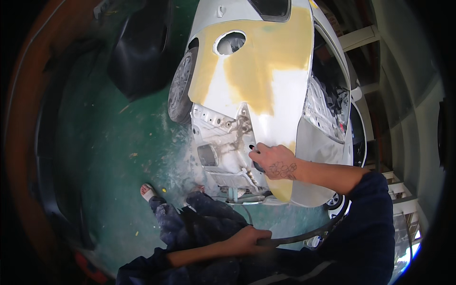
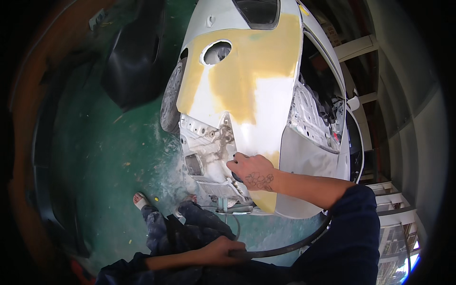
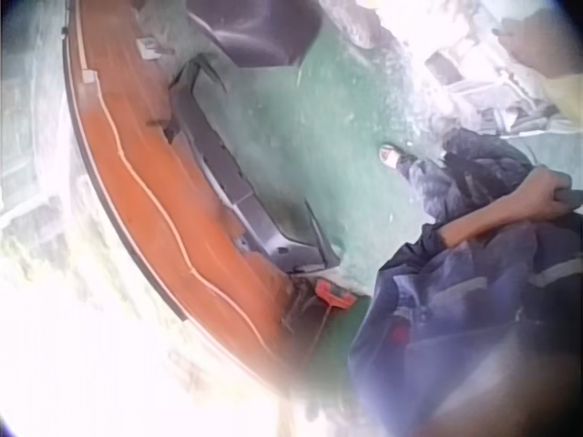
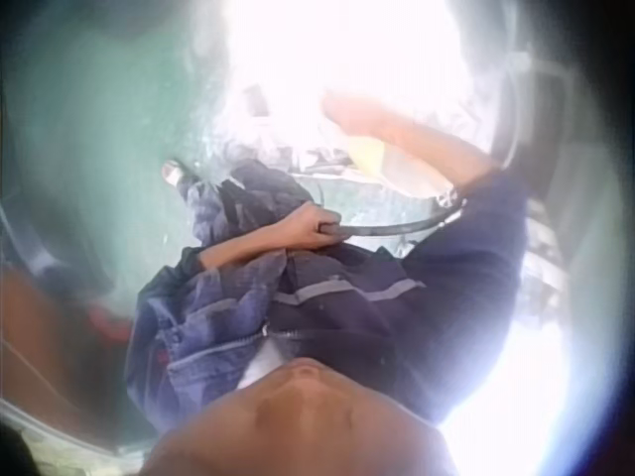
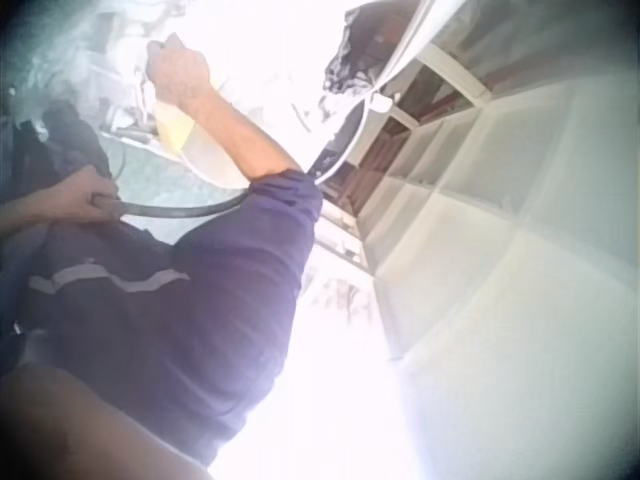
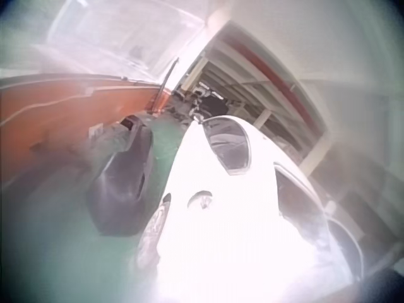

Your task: The person uses a handheld electric sander to smooth the surface of a car hood. They move the sander across the hood in various patterns, covering different sections of the panel.

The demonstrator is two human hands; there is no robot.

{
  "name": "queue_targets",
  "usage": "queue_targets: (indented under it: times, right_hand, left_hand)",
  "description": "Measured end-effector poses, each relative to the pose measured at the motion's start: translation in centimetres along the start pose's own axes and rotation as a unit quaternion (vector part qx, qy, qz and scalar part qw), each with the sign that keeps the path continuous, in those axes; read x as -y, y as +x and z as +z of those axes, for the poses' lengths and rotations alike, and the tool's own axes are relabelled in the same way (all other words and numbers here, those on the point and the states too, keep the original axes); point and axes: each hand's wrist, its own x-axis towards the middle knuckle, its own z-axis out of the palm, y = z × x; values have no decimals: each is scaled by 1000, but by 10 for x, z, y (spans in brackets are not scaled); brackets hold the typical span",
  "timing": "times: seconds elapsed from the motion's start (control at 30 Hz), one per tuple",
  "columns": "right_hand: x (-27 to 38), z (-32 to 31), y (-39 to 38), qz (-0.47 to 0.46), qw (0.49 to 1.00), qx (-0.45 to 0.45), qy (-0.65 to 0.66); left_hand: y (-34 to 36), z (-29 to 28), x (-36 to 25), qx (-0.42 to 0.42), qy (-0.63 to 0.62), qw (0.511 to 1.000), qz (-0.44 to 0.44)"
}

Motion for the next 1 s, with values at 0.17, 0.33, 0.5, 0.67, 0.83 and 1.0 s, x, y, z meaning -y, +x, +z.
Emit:
queue_targets:
  times: [0.17,0.33,0.5,0.67,0.83,1.0]
  right_hand:
    - [-61,-28,42,120,982,-143,15]
    - [-72,-16,27,146,967,-206,42]
    - [-15,31,-48,120,974,-151,123]
    - [-4,54,-94,153,975,-93,134]
    - [-80,45,-68,285,921,-240,119]
    - [-137,19,-49,360,872,-308,120]
  left_hand:
    - [-1,5,-9,-63,-42,995,-57]
    - [-3,0,-12,-30,-19,994,-99]
    - [10,6,-2,76,0,994,-78]
    - [25,9,-8,137,22,985,-103]
    - [20,15,-2,112,10,982,-153]
    - [17,16,-11,78,-4,970,-230]
